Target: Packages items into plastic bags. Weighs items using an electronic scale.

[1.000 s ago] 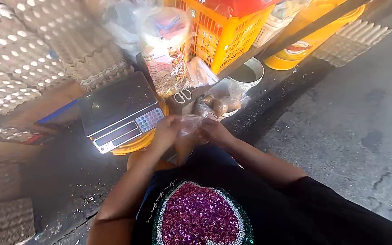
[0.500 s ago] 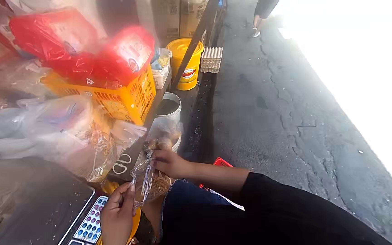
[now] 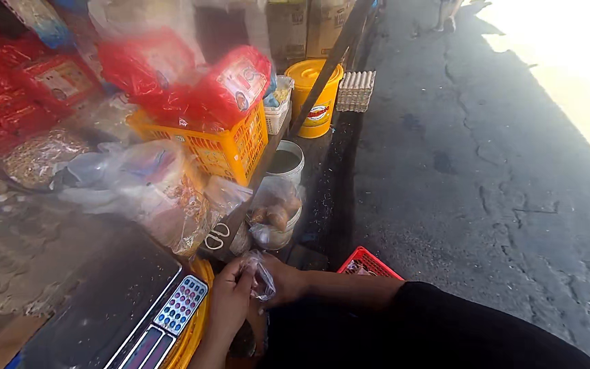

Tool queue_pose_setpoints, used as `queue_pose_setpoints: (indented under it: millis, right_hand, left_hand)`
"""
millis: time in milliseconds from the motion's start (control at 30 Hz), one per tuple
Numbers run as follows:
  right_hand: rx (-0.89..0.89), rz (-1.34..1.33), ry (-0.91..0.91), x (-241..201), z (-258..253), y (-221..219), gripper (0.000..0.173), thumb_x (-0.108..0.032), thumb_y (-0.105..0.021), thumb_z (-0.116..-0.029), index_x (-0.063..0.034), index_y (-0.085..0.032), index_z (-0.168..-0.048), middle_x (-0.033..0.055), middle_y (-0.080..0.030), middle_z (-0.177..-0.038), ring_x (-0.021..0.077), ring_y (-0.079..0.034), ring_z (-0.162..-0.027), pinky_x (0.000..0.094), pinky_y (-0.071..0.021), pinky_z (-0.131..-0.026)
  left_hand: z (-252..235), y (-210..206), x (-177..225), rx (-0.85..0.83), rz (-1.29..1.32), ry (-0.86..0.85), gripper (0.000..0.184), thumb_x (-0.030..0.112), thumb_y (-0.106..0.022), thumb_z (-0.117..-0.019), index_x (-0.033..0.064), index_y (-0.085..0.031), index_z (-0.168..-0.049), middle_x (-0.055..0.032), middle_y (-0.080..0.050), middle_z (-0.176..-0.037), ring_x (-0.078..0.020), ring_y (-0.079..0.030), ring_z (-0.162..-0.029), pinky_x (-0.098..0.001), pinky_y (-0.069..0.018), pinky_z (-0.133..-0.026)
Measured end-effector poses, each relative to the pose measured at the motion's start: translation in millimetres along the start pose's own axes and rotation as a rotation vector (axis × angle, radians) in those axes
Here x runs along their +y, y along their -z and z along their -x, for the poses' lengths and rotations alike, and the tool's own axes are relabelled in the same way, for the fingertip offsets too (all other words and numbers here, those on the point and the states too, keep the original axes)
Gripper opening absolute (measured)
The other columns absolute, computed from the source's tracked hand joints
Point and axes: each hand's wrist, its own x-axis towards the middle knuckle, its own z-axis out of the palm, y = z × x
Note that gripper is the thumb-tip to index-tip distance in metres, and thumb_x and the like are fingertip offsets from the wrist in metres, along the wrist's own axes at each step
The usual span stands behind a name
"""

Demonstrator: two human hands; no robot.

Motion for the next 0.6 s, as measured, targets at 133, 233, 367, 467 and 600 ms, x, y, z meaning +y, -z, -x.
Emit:
queue_pose_setpoints:
  millis: [133,233,367,467,600]
  right_hand:
    - [0.172,0.022,0.032,8,-12,-9,0.053,-0.03,-0.077,-0.0875,0.0054,-0.066,-0.126,0.0219,-0.069,-0.121,0.032,-0.064,-0.118,0.0496,-0.0444,-0.11]
    - [-0.025,0.002,-0.133,0,-21,6,0.048,-0.032,-0.069,-0.0953,0.0048,-0.065,-0.127,0.0231,-0.068,-0.122,0.0333,-0.065,-0.118,0.0536,-0.0479,-0.106]
    - [-0.327,0.195,-0.24,-6,-18,12,0.047,-0.035,-0.056,-0.1045,0.0077,-0.064,-0.124,0.031,-0.065,-0.123,0.0456,-0.061,-0.121,0.0647,-0.0437,-0.104]
    - [-0.309,0.267,-0.159,1,-9,0,0.048,-0.034,-0.054,-0.1051,0.0038,-0.062,-0.133,0.0287,-0.059,-0.138,0.0428,-0.051,-0.137,0.0607,-0.0377,-0.114]
    - [-0.12,-0.002,-0.084,-7,-10,16,0.041,-0.013,-0.058,-0.1005,0.0105,-0.058,-0.135,0.0295,-0.059,-0.136,0.0397,-0.055,-0.132,0.0553,-0.0381,-0.115]
  left_hand:
    - [-1,-10,5,0.039,0.113,-0.173,0.015,0.008,-0.06,-0.0982,0.0013,-0.072,-0.106,0.0074,-0.067,-0.073,0.0025,-0.06,-0.056,-0.0141,-0.0517,-0.052]
    - [-5,-2,8,0.134,0.197,-0.233,0.015,0.006,-0.06,-0.0982,0.0009,-0.072,-0.104,0.0083,-0.067,-0.07,0.0018,-0.06,-0.055,-0.0143,-0.0516,-0.051]
    - [-11,5,-24,0.153,0.245,-0.216,0.019,0.003,-0.059,-0.0971,-0.0013,-0.068,-0.113,0.0065,-0.069,-0.079,-0.0002,-0.064,-0.065,-0.0165,-0.0559,-0.062]
    - [-6,19,-77,0.077,0.145,-0.115,0.07,0.018,-0.064,-0.0928,-0.0065,-0.034,-0.151,-0.0103,-0.065,-0.116,-0.0108,-0.067,-0.099,-0.0258,-0.0582,-0.084]
    - [11,11,-111,-0.234,-0.103,0.282,0.092,0.02,-0.079,-0.0858,-0.0069,-0.026,-0.157,-0.031,-0.042,-0.153,-0.0384,-0.052,-0.136,-0.048,-0.0482,-0.109]
